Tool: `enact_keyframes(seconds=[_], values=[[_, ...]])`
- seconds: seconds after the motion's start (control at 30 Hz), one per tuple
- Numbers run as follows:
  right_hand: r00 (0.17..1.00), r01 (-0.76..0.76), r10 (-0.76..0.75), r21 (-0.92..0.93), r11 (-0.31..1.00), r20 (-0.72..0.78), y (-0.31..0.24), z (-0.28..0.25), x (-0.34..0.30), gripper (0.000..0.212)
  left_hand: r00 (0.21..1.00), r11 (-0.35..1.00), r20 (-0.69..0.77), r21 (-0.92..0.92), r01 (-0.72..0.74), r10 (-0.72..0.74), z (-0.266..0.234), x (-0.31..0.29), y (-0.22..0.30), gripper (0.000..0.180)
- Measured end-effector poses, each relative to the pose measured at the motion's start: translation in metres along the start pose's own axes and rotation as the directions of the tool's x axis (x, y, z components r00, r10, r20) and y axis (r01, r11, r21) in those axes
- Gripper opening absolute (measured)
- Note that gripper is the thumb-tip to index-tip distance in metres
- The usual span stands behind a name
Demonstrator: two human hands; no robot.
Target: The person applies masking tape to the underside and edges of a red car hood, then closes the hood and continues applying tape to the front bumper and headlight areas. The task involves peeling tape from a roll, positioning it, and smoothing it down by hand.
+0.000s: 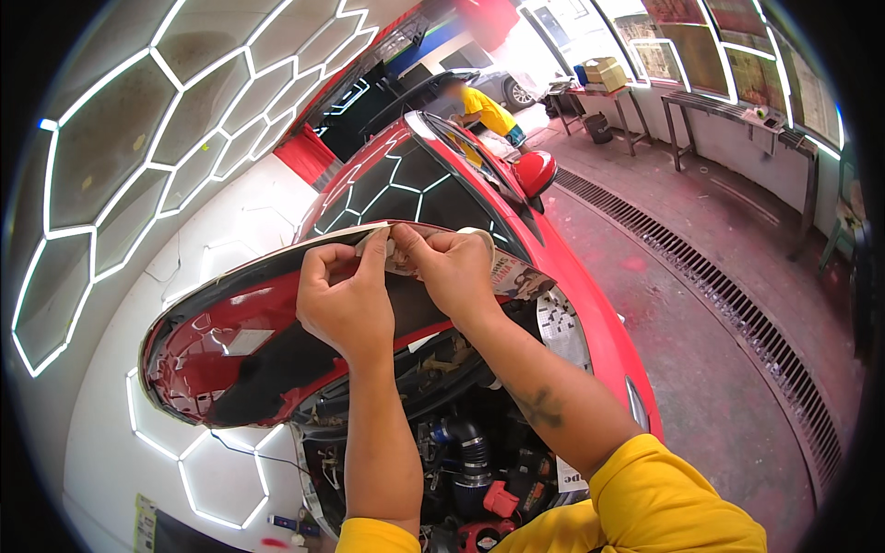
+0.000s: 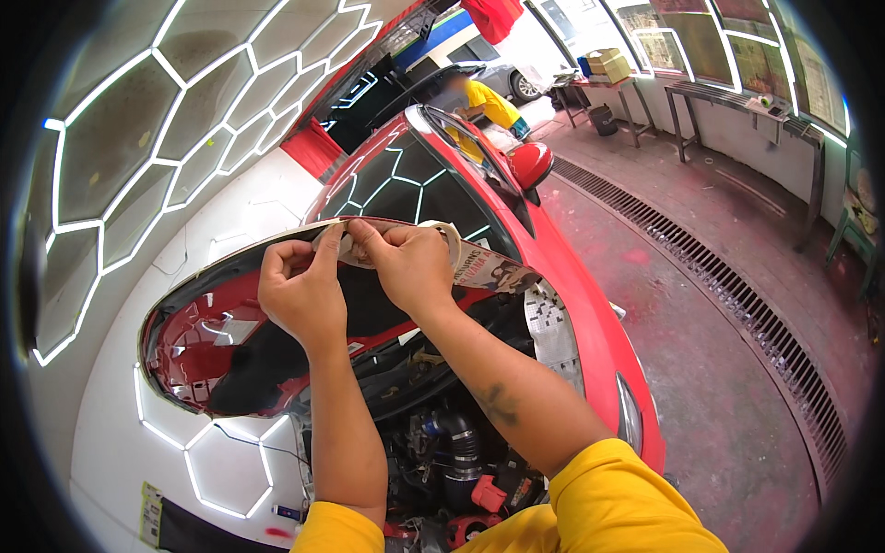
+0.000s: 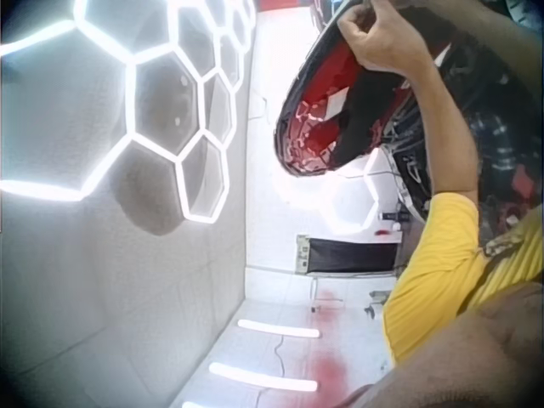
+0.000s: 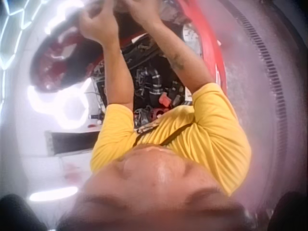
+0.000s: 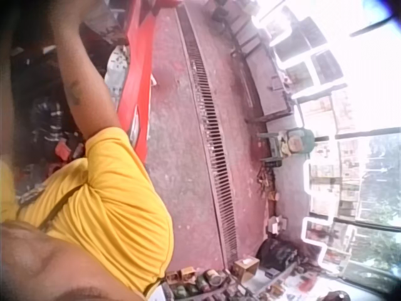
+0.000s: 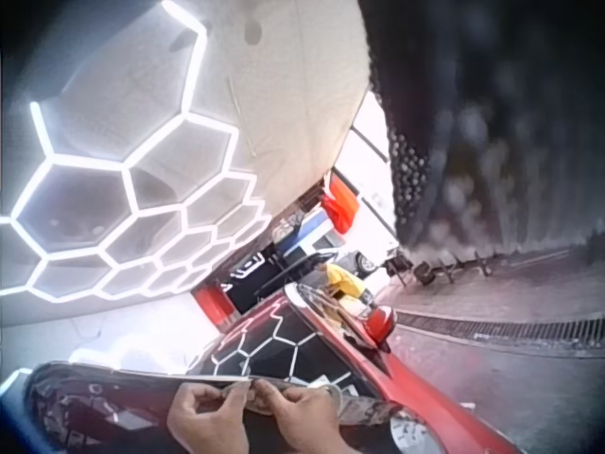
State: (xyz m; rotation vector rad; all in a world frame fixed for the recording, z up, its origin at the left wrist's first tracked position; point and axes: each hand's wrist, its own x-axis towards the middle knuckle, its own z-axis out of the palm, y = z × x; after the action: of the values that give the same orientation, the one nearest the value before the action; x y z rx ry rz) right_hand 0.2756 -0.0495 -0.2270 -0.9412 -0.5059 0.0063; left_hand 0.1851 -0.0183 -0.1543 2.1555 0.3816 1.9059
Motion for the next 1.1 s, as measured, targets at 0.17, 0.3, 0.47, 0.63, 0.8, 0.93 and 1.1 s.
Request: enact_keyframes(seconds=[0.17, 0.3, 0.47, 0.63, 0.8, 0.93, 1.1], values=[[1.000, 0.012, -0.013, -0.096, 0.995, -0.005, 0.008, -0.013, 0.006, 0.057, 0.993, 0.990, 0.012, -0.075, 0.116, -0.115, 0.002, 0.003, 0.001, 0.041], [0.999, -0.015, -0.003, -0.332, 0.943, -0.053, -0.011, -0.029, 0.004, 0.057, 0.999, 0.997, -0.034, 0.078, 0.010, -0.008, -0.006, 0.008, 0.002, 0.045], [0.993, -0.008, -0.030, -0.327, 0.945, -0.110, -0.015, -0.030, 0.001, 0.042, 0.994, 0.994, -0.044, 0.050, 0.097, -0.095, -0.028, 0.027, -0.020, 0.046], [0.818, 0.515, -0.575, -0.416, 0.749, -0.022, -0.030, -0.025, -0.005, 0.041, 0.998, 0.999, -0.028, 0.002, 0.052, -0.052, -0.042, 0.022, -0.029, 0.042], [0.775, 0.627, -0.627, -0.216, 0.749, 0.074, -0.027, -0.019, 0.020, 0.024, 0.970, 0.964, 0.162, 0.165, -0.208, 0.181, -0.035, 0.016, -0.010, 0.040], [0.741, 0.669, -0.664, -0.197, 0.716, 0.101, -0.026, -0.019, 0.022, 0.016, 0.980, 0.984, 0.169, 0.121, -0.130, 0.109, -0.027, 0.018, -0.006, 0.041], [0.709, 0.698, -0.702, -0.221, 0.682, 0.073, -0.022, -0.018, 0.020, 0.017, 0.992, 1.000, 0.126, 0.004, -0.006, 0.005, -0.017, 0.015, -0.011, 0.041]])
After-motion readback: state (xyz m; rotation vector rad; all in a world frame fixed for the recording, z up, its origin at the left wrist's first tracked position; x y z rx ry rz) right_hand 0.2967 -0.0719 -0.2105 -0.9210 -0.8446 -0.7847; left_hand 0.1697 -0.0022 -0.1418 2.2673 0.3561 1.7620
